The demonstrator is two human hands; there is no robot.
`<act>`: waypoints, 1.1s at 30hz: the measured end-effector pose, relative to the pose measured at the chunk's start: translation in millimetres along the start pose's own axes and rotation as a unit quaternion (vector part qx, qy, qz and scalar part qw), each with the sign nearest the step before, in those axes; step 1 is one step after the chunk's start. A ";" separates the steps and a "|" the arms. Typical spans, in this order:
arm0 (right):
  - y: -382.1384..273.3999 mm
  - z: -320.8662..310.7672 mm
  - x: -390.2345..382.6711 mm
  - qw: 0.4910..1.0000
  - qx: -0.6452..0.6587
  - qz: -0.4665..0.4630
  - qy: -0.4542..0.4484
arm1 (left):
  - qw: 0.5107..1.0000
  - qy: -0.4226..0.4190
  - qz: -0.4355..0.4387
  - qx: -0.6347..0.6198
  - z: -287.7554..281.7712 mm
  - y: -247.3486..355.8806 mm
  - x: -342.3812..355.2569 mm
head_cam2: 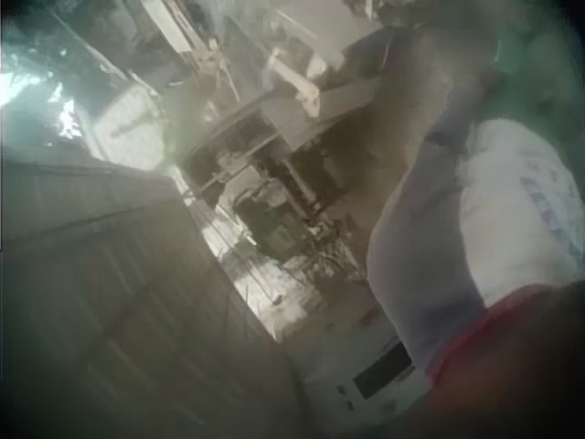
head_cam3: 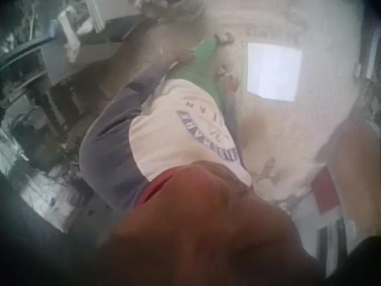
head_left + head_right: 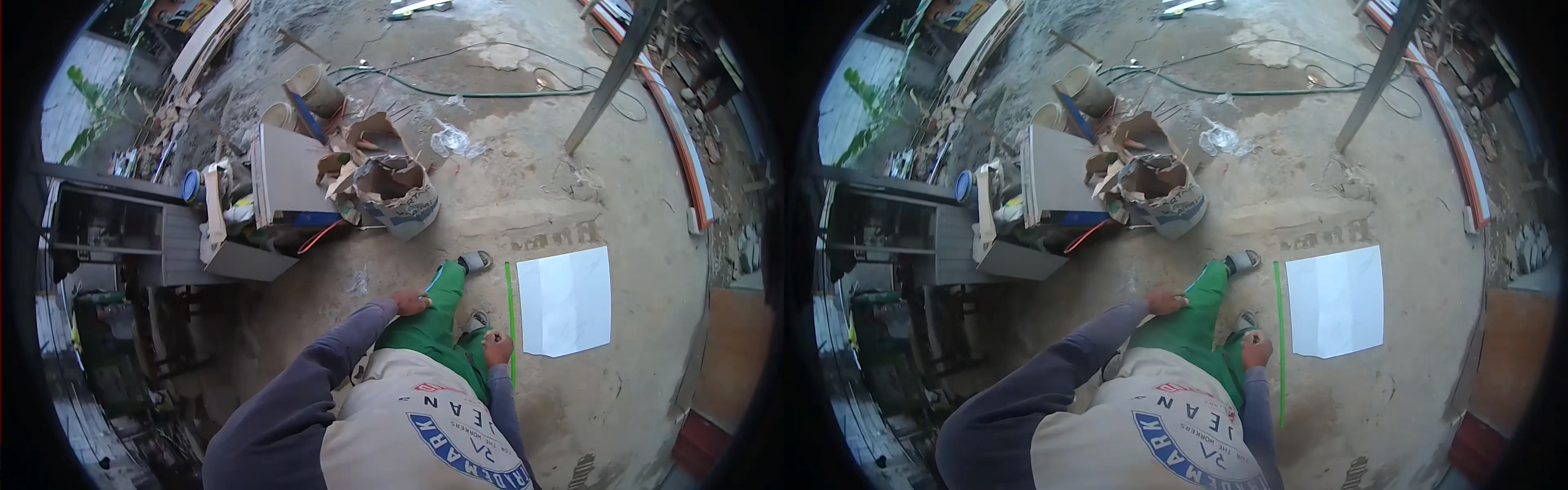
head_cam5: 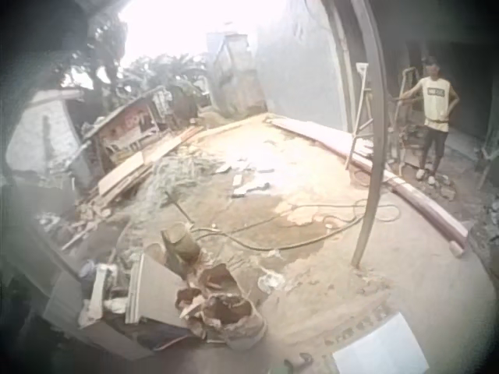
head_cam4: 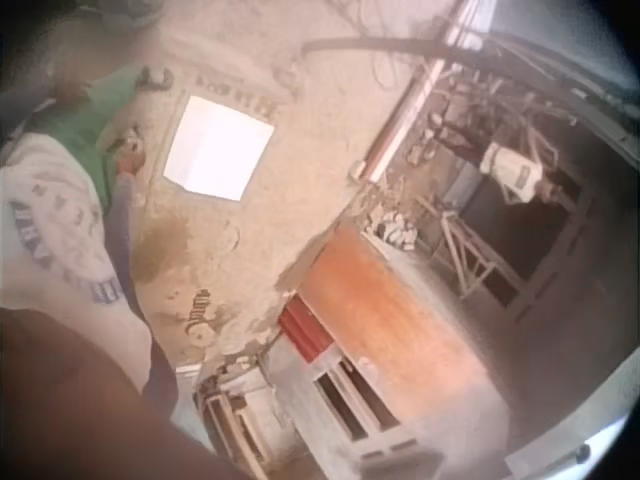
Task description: The person holds a green tape measure to check the dimensions of a white tile on the floor, marks the tile with a pencil, and picks up other pieces of tile.
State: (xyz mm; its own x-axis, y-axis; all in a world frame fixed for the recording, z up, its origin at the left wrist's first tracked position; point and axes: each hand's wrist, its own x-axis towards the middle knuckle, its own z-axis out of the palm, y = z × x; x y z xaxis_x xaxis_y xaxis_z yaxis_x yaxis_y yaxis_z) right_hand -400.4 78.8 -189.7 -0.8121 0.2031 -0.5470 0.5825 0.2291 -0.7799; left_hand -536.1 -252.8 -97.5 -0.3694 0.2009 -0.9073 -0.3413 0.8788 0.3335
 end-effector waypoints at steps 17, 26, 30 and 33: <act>21.3 -142.4 -88.1 0.447 -0.816 -0.088 -0.356 | 0.418 0.123 0.752 -0.495 38.2 53.4 -496.5; -99.1 120.8 -113.7 0.851 -0.473 -0.124 -0.193 | 0.289 0.100 0.890 -0.338 84.5 -86.3 -635.7; -97.2 207.6 -163.8 0.826 -0.486 -0.149 -0.245 | 0.278 0.220 0.883 -0.307 122.6 -164.8 -682.1; -94.4 248.3 -190.8 0.810 -0.497 -0.163 -0.265 | 0.261 0.333 0.860 -0.285 154.4 -223.0 -712.3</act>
State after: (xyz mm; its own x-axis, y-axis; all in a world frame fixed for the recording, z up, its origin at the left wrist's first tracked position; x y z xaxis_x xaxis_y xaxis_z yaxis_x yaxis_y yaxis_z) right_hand -308.7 -218.0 -87.3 -0.6758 -0.3994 -0.6195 -0.1407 0.8949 -0.4235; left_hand -63.4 -525.1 434.9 -0.4024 -0.2002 0.8933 0.8216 -0.5093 0.2560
